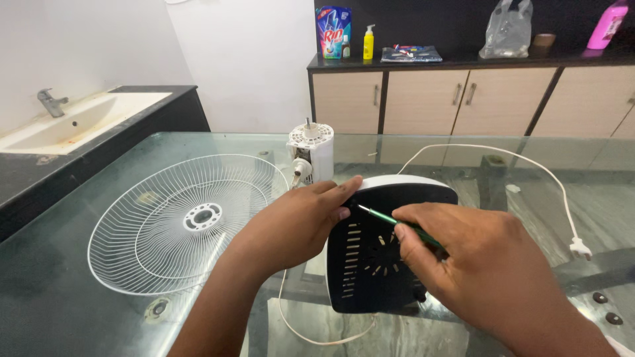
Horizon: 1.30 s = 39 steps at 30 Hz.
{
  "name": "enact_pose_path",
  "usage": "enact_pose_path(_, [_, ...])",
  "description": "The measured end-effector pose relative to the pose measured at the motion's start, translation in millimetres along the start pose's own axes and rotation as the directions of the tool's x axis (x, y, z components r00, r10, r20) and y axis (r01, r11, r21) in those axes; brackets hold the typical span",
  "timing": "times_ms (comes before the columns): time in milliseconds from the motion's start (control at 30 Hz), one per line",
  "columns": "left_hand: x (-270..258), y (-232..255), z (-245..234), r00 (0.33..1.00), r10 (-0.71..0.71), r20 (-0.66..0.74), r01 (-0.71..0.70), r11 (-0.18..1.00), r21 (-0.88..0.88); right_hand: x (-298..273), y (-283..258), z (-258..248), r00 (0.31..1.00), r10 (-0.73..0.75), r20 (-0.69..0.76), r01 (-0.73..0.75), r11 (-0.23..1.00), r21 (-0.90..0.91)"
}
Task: The person uses a screwdriver to tighten screws on the back panel of a disassembled fan. The person holds the fan housing steady with one hand while turning the screwdriver with the other, working on multiple screw locations.
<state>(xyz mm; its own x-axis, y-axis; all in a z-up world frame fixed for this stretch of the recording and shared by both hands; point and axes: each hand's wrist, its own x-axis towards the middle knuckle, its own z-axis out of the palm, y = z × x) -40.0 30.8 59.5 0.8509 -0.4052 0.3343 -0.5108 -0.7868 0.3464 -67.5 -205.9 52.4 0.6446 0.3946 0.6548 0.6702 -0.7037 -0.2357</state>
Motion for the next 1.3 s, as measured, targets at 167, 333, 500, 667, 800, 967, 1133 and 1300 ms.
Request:
enact_pose_path(167, [0.7, 2.9, 3.8, 0.997, 0.049, -0.064, -0.05, 0.999, -0.009, 1.8, -7.6, -0.5, 0.999, 0.022, 0.031, -0.02, 0.999, -0.045])
enact_pose_path(333, [2.5, 1.7, 8.2, 0.998, 0.039, -0.058, -0.039, 0.999, 0.0, 6.4, -16.7, 0.4, 0.999, 0.034, 0.026, -0.035, 0.999, 0.022])
enact_pose_path(500, [3.4, -3.7, 8.9, 0.991, 0.105, -0.086, -0.108, 0.994, -0.027, 4.1, -11.9, 0.0, 0.999, 0.035, 0.033, -0.035, 0.999, 0.002])
enact_pose_path(667, [4.2, -3.7, 6.9, 0.987, 0.135, -0.092, -0.141, 0.988, -0.058, 2.6, -8.1, 0.5, 0.983, 0.154, 0.097, -0.158, 0.987, 0.032])
enact_pose_path(800, [3.7, -5.0, 7.8, 0.964, 0.216, -0.151, -0.231, 0.969, -0.084, 1.3, -7.4, 4.9, 0.984, 0.166, 0.058, -0.17, 0.983, 0.07])
enact_pose_path(967, [6.9, -6.6, 7.8, 0.991, 0.111, -0.075, -0.119, 0.986, -0.117, 7.3, -11.5, 2.1, 0.987, 0.151, 0.046, -0.153, 0.988, 0.033])
enact_pose_path(1133, [7.9, -15.8, 13.9, 0.971, 0.204, -0.124, -0.219, 0.968, -0.123, 7.2, -10.5, 3.6, 0.995, 0.097, -0.011, -0.097, 0.995, 0.006])
enact_pose_path(1300, [7.2, -15.9, 11.7, 0.973, 0.177, -0.146, -0.205, 0.957, -0.206, 7.7, -14.3, 0.8, 0.997, 0.073, 0.017, -0.073, 0.997, 0.014])
